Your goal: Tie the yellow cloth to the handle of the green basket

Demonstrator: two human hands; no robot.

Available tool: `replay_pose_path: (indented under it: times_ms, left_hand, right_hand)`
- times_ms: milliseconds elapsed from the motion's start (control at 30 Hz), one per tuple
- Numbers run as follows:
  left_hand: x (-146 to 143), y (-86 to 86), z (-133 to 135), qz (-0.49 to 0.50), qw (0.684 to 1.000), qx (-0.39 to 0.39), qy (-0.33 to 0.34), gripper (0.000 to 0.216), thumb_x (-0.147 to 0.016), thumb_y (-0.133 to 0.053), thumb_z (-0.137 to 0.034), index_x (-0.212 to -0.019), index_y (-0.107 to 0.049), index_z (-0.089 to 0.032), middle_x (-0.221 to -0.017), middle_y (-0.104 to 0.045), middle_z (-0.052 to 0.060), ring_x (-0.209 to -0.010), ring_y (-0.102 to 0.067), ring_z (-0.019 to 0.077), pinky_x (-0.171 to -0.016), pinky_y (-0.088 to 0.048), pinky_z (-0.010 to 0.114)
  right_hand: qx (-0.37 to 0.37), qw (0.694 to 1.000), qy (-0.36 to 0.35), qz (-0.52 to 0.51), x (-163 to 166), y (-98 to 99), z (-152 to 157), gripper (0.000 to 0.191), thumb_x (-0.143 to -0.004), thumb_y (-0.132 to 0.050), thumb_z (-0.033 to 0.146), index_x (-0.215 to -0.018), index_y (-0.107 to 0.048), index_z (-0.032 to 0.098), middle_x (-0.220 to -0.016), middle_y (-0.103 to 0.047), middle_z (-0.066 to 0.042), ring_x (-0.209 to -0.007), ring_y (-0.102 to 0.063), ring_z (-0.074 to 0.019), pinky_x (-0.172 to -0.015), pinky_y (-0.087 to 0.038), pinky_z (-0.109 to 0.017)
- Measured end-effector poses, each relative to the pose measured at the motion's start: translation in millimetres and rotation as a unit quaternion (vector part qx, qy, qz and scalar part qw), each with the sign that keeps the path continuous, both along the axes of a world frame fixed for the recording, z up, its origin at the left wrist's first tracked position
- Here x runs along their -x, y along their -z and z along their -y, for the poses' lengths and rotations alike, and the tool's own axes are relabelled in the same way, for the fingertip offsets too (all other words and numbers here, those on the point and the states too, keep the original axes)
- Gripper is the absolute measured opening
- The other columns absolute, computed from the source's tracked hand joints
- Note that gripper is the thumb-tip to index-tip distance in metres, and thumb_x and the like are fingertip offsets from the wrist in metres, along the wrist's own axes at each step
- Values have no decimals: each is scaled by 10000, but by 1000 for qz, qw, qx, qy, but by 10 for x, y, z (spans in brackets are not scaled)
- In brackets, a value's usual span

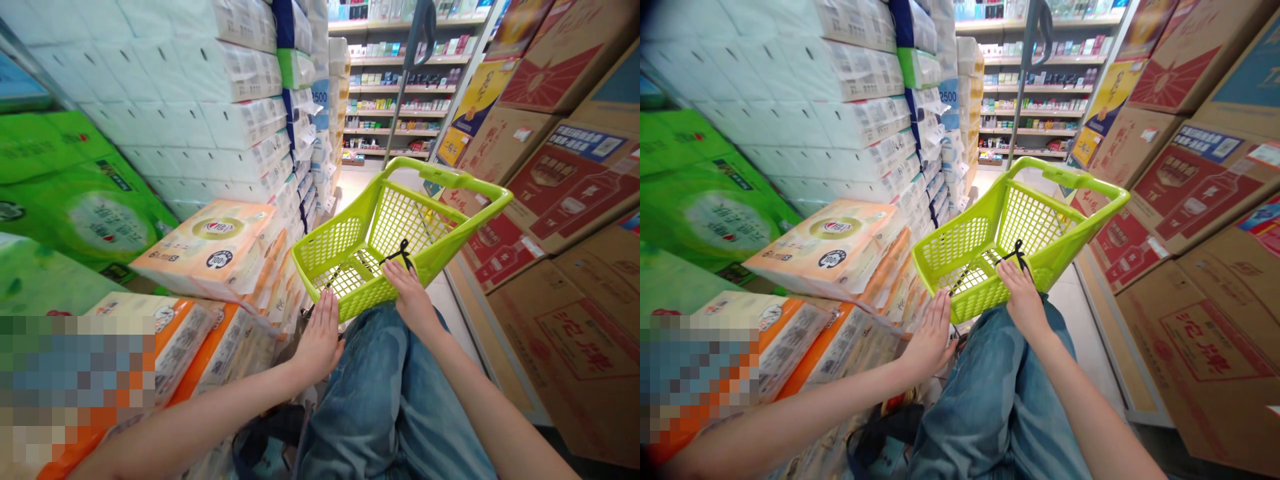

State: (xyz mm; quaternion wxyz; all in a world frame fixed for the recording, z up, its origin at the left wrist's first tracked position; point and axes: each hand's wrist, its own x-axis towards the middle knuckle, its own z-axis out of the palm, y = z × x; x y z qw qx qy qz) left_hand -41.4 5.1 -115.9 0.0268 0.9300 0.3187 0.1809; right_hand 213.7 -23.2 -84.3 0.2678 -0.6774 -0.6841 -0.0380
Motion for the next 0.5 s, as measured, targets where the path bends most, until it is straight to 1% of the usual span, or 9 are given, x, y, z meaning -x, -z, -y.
replay_pose_path:
  times_ms: [67,100,167,200,267,333,400,433,500]
  left_hand:
    - [0,-10,2,-4,1000,-2,-1,931,-852,-520,-181,-1546,78,-18,-1632,-96,269,-1520,-39,361,-1185,-293,541]
    - [-1,-12,3,-6,1000,-3,-1,927,-855,-521,-184,-1545,74,-13,-1630,-101,272,-1520,-36,362,-1185,-292,540]
    - [-4,-10,1,-9,1000,-4,-3,927,-857,-523,-187,-1543,73,-7,-1627,-109,278,-1520,-30,362,-1185,-290,541]
    - [-6,-4,-2,-8,1000,-3,-3,932,-853,-524,-183,-1542,78,-6,-1626,-112,280,-1520,-28,362,-1185,-291,542]
    - [-8,12,-7,-4,1000,0,1,954,-841,-526,-175,-1540,101,-11,-1625,-113,283,-1520,-27,362,-1182,-294,546]
    - [-8,30,-13,4,1000,-1,7,982,-830,-528,-176,-1535,137,-19,-1626,-95,285,-1519,-33,366,-1178,-296,558]
    - [-5,42,-18,12,1000,-3,11,989,-833,-525,-183,-1533,158,-28,-1630,-67,282,-1519,-43,368,-1174,-297,567]
    - [-3,45,-18,13,1000,-5,11,981,-841,-521,-188,-1535,154,-32,-1632,-61,278,-1519,-46,367,-1174,-298,567]
    - [2,40,-18,10,1000,-4,8,955,-850,-514,-186,-1542,125,-35,-1633,-75,269,-1521,-43,358,-1177,-298,557]
  right_hand:
    - [1,999,44,-5,-25,-17,-23,821,-675,-362,-72,-1448,-479,176,-1504,-492,-103,-1447,-377,-231,-1189,-290,-558]
    - [4,998,61,-3,42,-23,-24,794,-686,-365,-68,-1439,-487,150,-1506,-485,-116,-1447,-377,-240,-1192,-283,-559]
    - [9,997,74,11,314,-19,-4,765,-706,-364,-67,-1441,-477,112,-1524,-455,-135,-1451,-368,-249,-1203,-261,-558]
    - [13,998,65,21,493,-8,16,760,-716,-363,-66,-1449,-464,106,-1532,-442,-137,-1454,-362,-247,-1207,-254,-554]
    - [21,999,17,34,856,27,68,755,-732,-364,-60,-1461,-452,121,-1538,-437,-119,-1460,-352,-229,-1212,-259,-533]
    - [26,999,-27,37,1120,60,121,737,-754,-372,-40,-1468,-444,131,-1542,-433,-103,-1466,-341,-216,-1213,-272,-512]
    - [29,997,-59,34,1208,72,160,753,-747,-377,-35,-1478,-431,140,-1545,-431,-94,-1467,-338,-205,-1212,-285,-499]
    - [31,996,-73,33,1182,68,170,781,-729,-376,-44,-1484,-423,151,-1546,-429,-88,-1467,-337,-197,-1211,-289,-494]
    - [33,994,-96,34,1007,46,171,841,-689,-363,-67,-1490,-416,181,-1547,-432,-72,-1465,-338,-180,-1209,-297,-487]
